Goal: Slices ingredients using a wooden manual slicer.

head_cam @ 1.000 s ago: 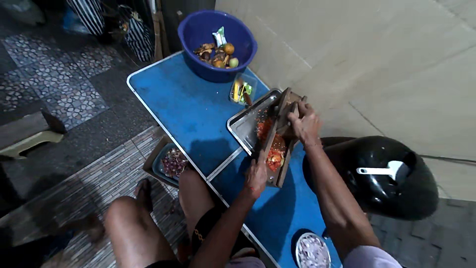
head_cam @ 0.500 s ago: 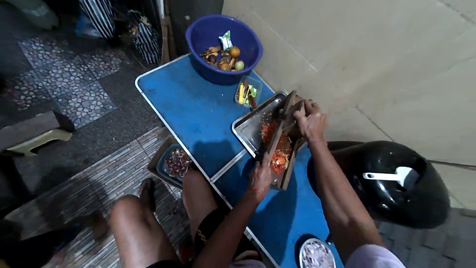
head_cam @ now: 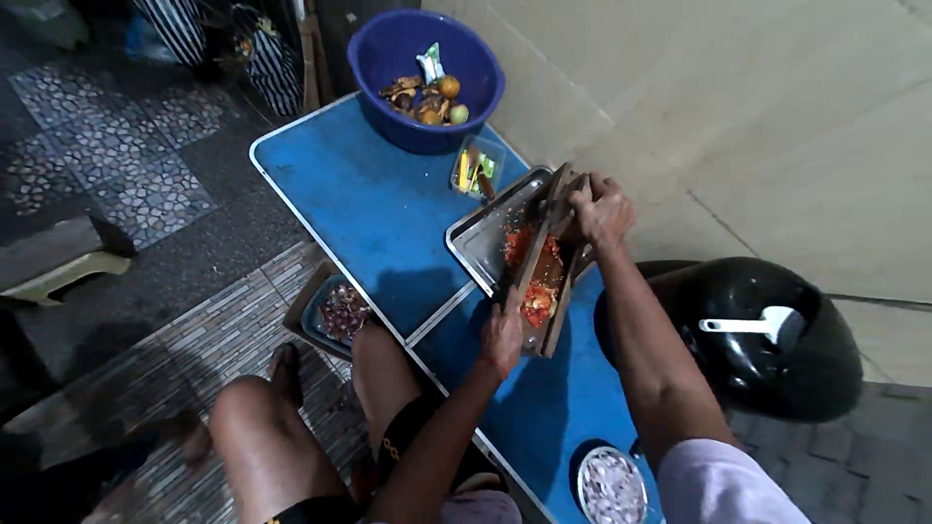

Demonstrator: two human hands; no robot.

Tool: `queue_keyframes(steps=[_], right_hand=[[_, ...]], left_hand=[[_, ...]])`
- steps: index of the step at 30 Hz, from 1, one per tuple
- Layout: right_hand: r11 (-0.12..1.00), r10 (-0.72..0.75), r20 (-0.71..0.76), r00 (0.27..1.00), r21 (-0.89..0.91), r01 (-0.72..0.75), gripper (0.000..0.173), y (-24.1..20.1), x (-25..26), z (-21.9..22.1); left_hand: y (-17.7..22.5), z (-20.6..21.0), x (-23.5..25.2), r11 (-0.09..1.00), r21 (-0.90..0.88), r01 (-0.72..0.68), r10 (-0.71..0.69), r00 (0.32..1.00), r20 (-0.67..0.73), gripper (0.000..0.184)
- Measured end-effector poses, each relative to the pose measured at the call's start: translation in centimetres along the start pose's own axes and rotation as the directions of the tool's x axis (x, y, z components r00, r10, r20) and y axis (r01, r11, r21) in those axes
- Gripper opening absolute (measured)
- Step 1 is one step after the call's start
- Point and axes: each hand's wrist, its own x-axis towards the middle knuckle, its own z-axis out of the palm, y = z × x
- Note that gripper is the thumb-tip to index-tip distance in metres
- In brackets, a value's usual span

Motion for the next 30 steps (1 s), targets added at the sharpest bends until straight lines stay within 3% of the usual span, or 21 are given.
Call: queue_keyframes(steps=[4,7,10,14,20,24,26,29,30], right_hand=[[0.981,-0.187,-0.086,0.979,-0.070,0.181,0.063,5.1,-1.0,3.0],[0.985,-0.118,-0.086,0.989,-0.140,0.105,0.068,5.4,-3.0,4.0],[0.990,-0.111,-0.123,0.986,-0.102,0.099,0.065,5.3,-1.4,4.1],[1.000,-0.028,-0.047,0.998,0.010,0.028,0.059,0.8,-0.6,1.2],[0.985,-0.148,-0.072,0.986,-0.100,0.141,0.064,5.3,-1.6,3.3],[0.990,-0.094,-0.106,0.990,-0.119,0.081,0.066,5.3,-2.9,4.2],[0.997,-0.071,-0.128,0.989,-0.033,0.067,0.061,4.5,-1.5,3.7],[0.995,0.038,0.056,0.998,0.085,-0.043,0.056,-0.8,-1.8,-0.7],[0.993,0.041,0.055,0.998,0.107,-0.047,0.055,-1.2,-1.6,-0.7]], left_hand=[[-0.2,0.1,0.2,1.000,0.011,-0.003,0.003,1.000,-0.001,0.053],[-0.5,0.3,0.3,0.999,-0.012,-0.031,0.031,0.999,-0.009,0.054],[-0.7,0.5,0.3,0.999,-0.024,-0.034,0.033,0.999,-0.028,0.052],[-0.5,-0.1,0.4,0.999,-0.026,-0.027,0.026,0.999,-0.032,0.052],[-0.1,0.0,0.3,1.000,0.004,0.001,-0.001,1.000,0.009,0.054],[-0.1,0.0,0.2,1.000,-0.009,0.005,-0.005,1.000,0.004,0.053],[-0.3,0.3,0.1,1.000,-0.018,-0.005,0.004,1.000,-0.009,0.052],[-0.2,0.1,0.2,1.000,-0.012,-0.016,0.016,1.000,-0.023,0.051],[-0.2,-0.1,0.2,1.000,-0.004,-0.009,0.009,1.000,-0.020,0.052]])
